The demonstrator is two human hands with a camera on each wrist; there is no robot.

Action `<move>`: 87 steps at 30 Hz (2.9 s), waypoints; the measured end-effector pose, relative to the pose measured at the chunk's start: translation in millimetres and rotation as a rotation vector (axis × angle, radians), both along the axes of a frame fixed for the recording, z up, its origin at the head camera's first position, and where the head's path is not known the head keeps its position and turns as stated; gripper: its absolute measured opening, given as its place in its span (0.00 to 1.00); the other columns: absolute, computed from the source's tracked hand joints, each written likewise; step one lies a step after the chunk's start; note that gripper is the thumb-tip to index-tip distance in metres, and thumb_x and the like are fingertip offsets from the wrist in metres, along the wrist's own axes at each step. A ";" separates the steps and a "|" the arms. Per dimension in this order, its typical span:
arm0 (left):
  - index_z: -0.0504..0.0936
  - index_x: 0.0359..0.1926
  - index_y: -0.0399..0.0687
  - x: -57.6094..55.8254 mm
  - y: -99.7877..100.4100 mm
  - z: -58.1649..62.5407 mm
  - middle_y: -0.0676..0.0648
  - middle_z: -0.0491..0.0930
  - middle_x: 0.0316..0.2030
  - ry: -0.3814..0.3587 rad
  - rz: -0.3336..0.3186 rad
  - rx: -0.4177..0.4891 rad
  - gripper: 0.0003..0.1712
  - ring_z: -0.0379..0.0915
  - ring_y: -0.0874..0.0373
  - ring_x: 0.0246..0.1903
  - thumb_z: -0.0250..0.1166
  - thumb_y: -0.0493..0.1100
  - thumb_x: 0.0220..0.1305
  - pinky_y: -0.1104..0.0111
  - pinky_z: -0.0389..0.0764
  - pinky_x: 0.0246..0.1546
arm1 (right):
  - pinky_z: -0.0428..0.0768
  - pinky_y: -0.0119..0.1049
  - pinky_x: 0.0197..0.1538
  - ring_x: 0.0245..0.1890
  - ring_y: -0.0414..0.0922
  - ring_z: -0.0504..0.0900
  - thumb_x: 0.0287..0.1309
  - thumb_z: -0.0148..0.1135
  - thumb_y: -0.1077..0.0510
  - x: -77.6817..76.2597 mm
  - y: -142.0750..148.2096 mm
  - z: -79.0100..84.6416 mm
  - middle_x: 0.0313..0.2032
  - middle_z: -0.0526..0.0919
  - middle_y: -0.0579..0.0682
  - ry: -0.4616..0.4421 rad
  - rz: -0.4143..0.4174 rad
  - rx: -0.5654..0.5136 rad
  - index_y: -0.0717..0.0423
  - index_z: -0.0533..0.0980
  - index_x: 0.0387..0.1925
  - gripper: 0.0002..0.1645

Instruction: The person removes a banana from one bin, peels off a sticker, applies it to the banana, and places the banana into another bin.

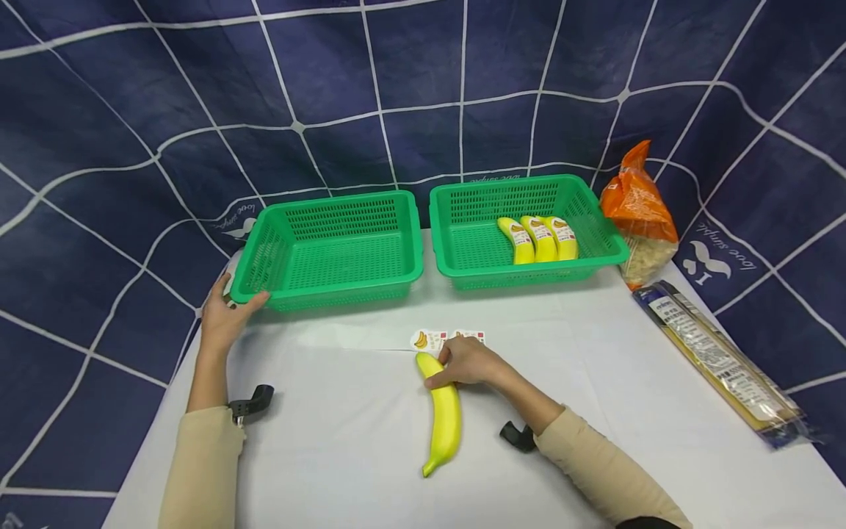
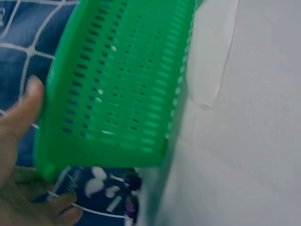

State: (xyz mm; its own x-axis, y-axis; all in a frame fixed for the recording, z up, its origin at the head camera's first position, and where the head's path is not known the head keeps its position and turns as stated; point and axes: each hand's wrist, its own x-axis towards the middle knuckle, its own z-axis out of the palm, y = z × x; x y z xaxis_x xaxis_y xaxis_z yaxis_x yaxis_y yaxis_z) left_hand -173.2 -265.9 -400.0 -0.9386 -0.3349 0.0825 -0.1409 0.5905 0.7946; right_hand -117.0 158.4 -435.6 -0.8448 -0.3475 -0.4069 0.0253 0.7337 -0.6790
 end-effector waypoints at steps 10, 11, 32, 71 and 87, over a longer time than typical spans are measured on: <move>0.48 0.77 0.43 38.0 43.9 32.2 0.41 0.46 0.77 0.125 -0.037 -0.218 0.58 0.42 0.40 0.76 0.74 0.51 0.54 0.42 0.50 0.72 | 0.73 0.31 0.32 0.27 0.41 0.75 0.41 0.79 0.44 -1.3 3.4 3.3 0.28 0.79 0.47 0.003 0.040 0.019 0.56 0.79 0.40 0.28; 0.49 0.76 0.42 42.0 51.4 35.6 0.39 0.47 0.76 0.144 -0.074 -0.240 0.58 0.43 0.39 0.75 0.74 0.50 0.54 0.41 0.51 0.72 | 0.73 0.31 0.32 0.27 0.41 0.75 0.41 0.78 0.44 -1.5 3.7 3.3 0.28 0.80 0.47 0.004 0.041 0.018 0.56 0.79 0.40 0.28; 0.53 0.74 0.38 57.3 168.2 -3.4 0.42 0.49 0.76 -0.123 -0.803 -0.514 0.49 0.44 0.43 0.76 0.66 0.54 0.62 0.50 0.49 0.75 | 0.77 0.33 0.39 0.34 0.41 0.77 0.45 0.77 0.52 -16.1 21.3 22.1 0.33 0.82 0.47 0.071 0.112 -0.069 0.56 0.81 0.41 0.21; 0.53 0.75 0.38 57.7 180.6 -46.7 0.40 0.46 0.77 -0.329 -0.904 -0.645 0.56 0.41 0.46 0.77 0.64 0.67 0.57 0.54 0.53 0.75 | 0.80 0.30 0.42 0.36 0.42 0.79 0.49 0.74 0.60 -71.6 -7.7 39.7 0.38 0.85 0.53 0.406 0.489 0.003 0.59 0.82 0.45 0.19; 0.54 0.74 0.37 57.5 178.0 -44.8 0.38 0.47 0.76 -0.330 -0.893 -0.625 0.58 0.45 0.45 0.76 0.66 0.67 0.55 0.53 0.59 0.73 | 0.78 0.29 0.41 0.35 0.41 0.77 0.42 0.78 0.61 -88.3 -34.3 8.2 0.37 0.83 0.48 0.450 0.626 0.096 0.58 0.82 0.45 0.24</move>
